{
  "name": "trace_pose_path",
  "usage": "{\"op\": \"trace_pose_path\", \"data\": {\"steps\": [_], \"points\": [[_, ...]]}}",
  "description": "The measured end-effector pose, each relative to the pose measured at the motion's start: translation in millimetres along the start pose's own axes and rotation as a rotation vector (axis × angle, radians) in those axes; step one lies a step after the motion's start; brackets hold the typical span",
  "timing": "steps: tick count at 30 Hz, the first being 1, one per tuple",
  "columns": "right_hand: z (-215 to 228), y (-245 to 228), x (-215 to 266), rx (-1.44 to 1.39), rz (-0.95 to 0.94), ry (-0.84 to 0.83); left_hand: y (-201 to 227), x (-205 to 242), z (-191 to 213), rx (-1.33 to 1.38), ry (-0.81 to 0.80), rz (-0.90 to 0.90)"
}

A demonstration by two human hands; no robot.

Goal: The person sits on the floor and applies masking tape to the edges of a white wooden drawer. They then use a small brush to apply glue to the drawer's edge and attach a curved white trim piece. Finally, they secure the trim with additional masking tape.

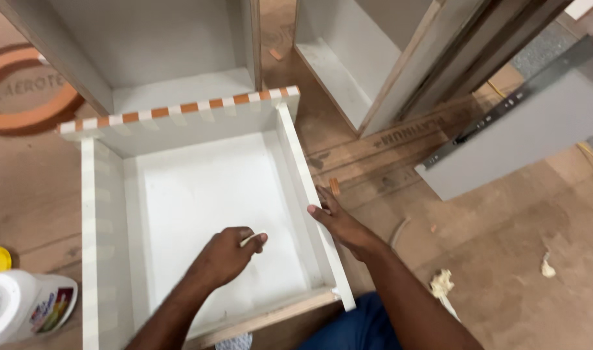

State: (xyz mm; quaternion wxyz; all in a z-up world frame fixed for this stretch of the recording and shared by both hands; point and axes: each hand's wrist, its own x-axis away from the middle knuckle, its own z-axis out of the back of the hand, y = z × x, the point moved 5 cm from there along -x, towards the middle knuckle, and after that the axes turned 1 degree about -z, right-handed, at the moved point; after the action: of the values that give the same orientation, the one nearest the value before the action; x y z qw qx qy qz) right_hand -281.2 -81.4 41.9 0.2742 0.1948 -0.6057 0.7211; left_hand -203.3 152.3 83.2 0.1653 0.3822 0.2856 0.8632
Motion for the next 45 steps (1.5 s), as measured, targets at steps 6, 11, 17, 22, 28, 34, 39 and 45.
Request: {"op": "trace_pose_path", "data": {"steps": [6, 11, 17, 22, 28, 34, 39, 45], "points": [[-7.7, 47.8, 80.1, -0.011, -0.065, -0.208, -1.5, 36.3, -13.0, -0.025, -0.027, 0.05], [2.1, 47.4, 95.2, 0.135, -0.069, -0.145, -5.9, 35.8, -41.1, -0.081, 0.008, -0.093], [10.8, 9.5, 17.6, -0.085, 0.136, 0.193, 5.6, 31.9, -51.0, -0.071, -0.002, -0.266], [25.3, -35.7, -31.6, -0.112, 0.1, 0.251, 13.6, 44.4, -46.6, -0.014, -0.089, -0.129], [13.4, -13.1, 11.2, 0.179, 0.097, 0.106, 13.0, 46.2, -44.8, -0.025, -0.04, -0.172], [3.7, 48.4, 85.2, 0.22, 0.001, -0.101, 20.9, 56.9, -54.1, -0.069, -0.09, -0.179], [20.6, 45.3, 120.0, 0.524, -0.081, -0.092, 28.5, 67.9, -53.2, -0.013, -0.174, -0.143], [4.8, -3.4, 116.9, 0.139, 0.434, 0.205, 70.1, 68.0, -48.4, 0.164, -0.159, -0.483]]}}
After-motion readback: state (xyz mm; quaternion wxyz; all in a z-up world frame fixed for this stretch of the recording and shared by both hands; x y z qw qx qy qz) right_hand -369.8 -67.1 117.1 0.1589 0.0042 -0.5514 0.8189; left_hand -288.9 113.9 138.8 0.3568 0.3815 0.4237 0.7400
